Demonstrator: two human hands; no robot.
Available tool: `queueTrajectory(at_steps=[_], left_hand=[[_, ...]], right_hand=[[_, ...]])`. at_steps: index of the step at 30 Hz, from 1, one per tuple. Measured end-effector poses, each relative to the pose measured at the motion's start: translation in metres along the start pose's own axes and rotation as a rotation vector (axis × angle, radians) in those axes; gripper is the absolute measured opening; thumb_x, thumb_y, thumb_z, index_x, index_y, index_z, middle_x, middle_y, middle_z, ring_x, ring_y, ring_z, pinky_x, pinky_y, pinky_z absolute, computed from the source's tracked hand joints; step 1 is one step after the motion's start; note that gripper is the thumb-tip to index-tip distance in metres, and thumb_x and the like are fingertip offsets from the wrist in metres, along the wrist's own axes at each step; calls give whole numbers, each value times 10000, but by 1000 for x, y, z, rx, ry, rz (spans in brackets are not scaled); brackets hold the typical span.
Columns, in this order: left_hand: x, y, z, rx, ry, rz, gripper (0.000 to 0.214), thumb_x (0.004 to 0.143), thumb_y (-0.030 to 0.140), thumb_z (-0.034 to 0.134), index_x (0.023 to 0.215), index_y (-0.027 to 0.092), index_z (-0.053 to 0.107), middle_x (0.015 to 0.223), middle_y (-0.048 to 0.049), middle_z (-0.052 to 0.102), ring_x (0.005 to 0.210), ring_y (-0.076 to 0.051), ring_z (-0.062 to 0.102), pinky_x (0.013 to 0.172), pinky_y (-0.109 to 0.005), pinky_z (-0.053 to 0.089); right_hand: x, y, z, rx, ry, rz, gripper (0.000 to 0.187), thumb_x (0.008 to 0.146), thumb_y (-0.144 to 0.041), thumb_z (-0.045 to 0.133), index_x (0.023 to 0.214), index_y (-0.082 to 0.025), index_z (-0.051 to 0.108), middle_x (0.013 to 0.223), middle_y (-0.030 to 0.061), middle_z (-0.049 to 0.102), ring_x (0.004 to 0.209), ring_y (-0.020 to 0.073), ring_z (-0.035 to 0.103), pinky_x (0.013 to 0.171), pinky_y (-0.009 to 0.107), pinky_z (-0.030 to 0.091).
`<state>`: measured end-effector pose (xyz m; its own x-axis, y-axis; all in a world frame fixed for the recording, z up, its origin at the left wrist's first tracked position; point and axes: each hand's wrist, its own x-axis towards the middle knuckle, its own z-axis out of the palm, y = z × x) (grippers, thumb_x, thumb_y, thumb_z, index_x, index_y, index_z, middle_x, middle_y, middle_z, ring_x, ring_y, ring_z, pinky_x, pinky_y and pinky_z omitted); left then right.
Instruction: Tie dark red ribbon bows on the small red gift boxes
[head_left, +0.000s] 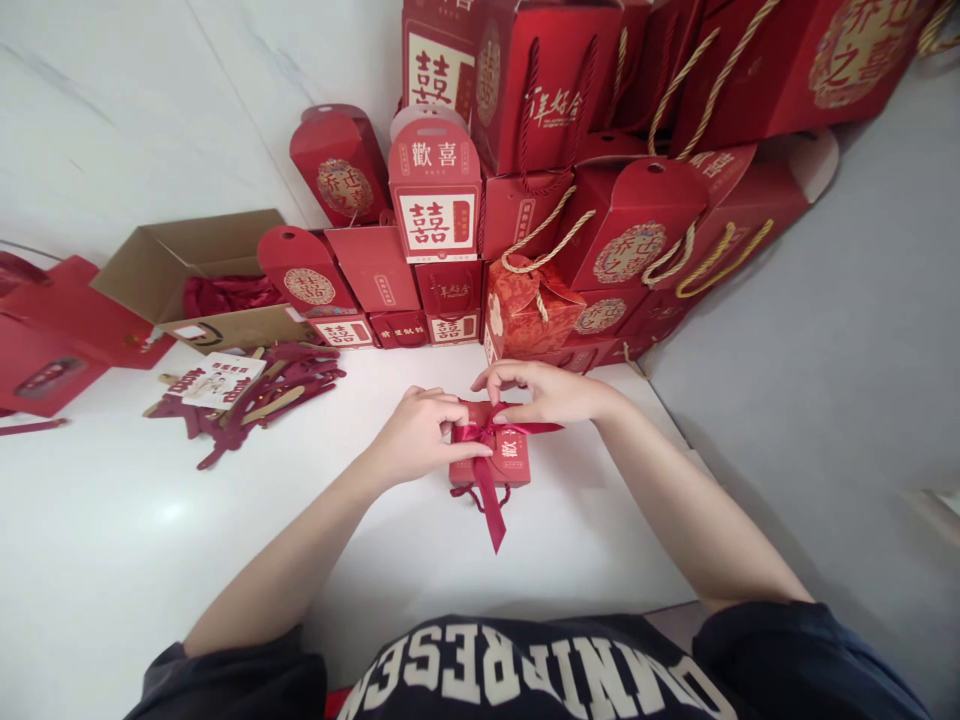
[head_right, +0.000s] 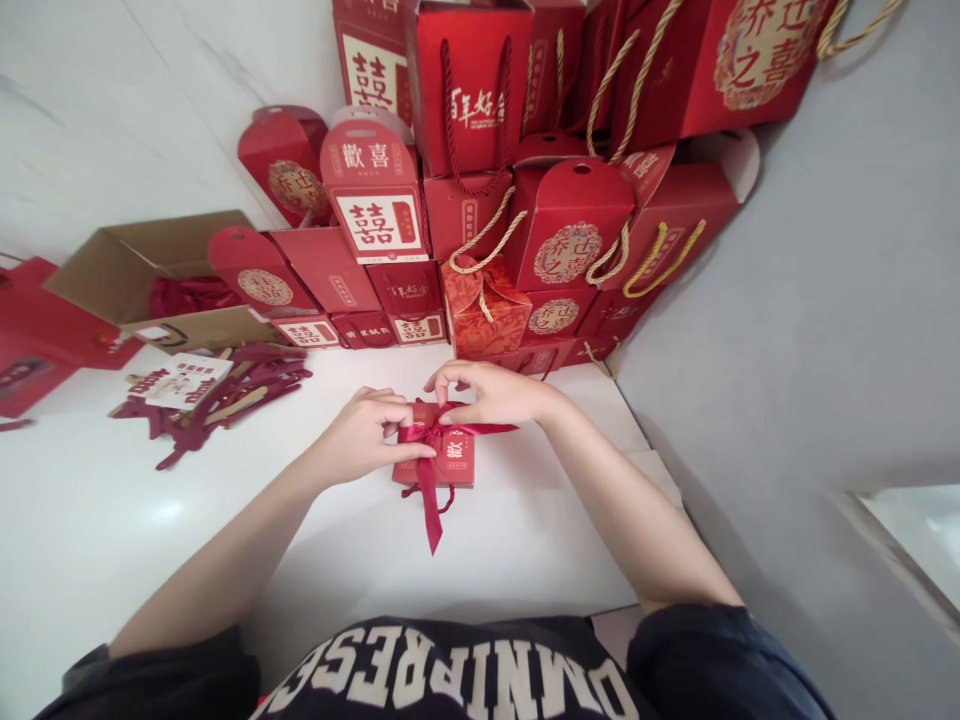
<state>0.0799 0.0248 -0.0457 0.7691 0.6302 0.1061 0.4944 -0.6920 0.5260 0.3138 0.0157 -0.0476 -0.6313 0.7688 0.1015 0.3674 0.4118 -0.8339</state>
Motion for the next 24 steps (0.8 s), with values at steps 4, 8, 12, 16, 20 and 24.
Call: queueTrajectory(at_steps=[4,8,12,16,20,24], left_hand=[[0,1,0,-18,-12,-3,473,732,540,698,566,159,473,566,41,474,600,-124,447,683,-270,337],[0,0,0,-33,-19,-2,475,739,519,702,565,158,447,563,45,463,601,-119,442,660,-256,324],[1,-2,1,-53,-6,-6,498,728,508,715,556,157,409,549,52,435,577,-107,412,629,-246,308],[2,-3,-1,-87,-21,1,482,738,488,715,560,155,415,542,57,416,570,-100,397,626,-241,299],[3,-3,-3,-136,-44,14,480,742,486,712,560,154,417,546,60,403,563,-93,375,626,-240,301],[4,-7,-2,-179,-40,26,479,725,499,723,566,157,428,540,63,377,552,-91,355,596,-238,291]], right_hand=[[-4,-3,-1,-8,-30,10,137,771,-241,699,850,-208,592,1186,44,613,1110,206,572,974,378,427],[-2,-8,-3,-56,-89,32,91,794,-218,666,864,-199,611,1203,52,598,1104,200,568,985,359,411],[0,-13,-4,-108,-124,54,86,826,-273,642,799,-192,629,1247,60,584,1132,216,556,1005,365,385],[-3,-11,-3,-42,-140,95,212,856,-362,622,745,-183,629,1275,67,577,1129,216,566,976,361,405],[-9,-3,1,123,-151,55,142,848,-333,648,851,-192,654,1386,67,504,1226,214,523,1042,369,366],[-12,3,6,203,-137,63,204,862,-366,634,784,-179,659,1410,76,493,1281,235,486,1081,401,326]])
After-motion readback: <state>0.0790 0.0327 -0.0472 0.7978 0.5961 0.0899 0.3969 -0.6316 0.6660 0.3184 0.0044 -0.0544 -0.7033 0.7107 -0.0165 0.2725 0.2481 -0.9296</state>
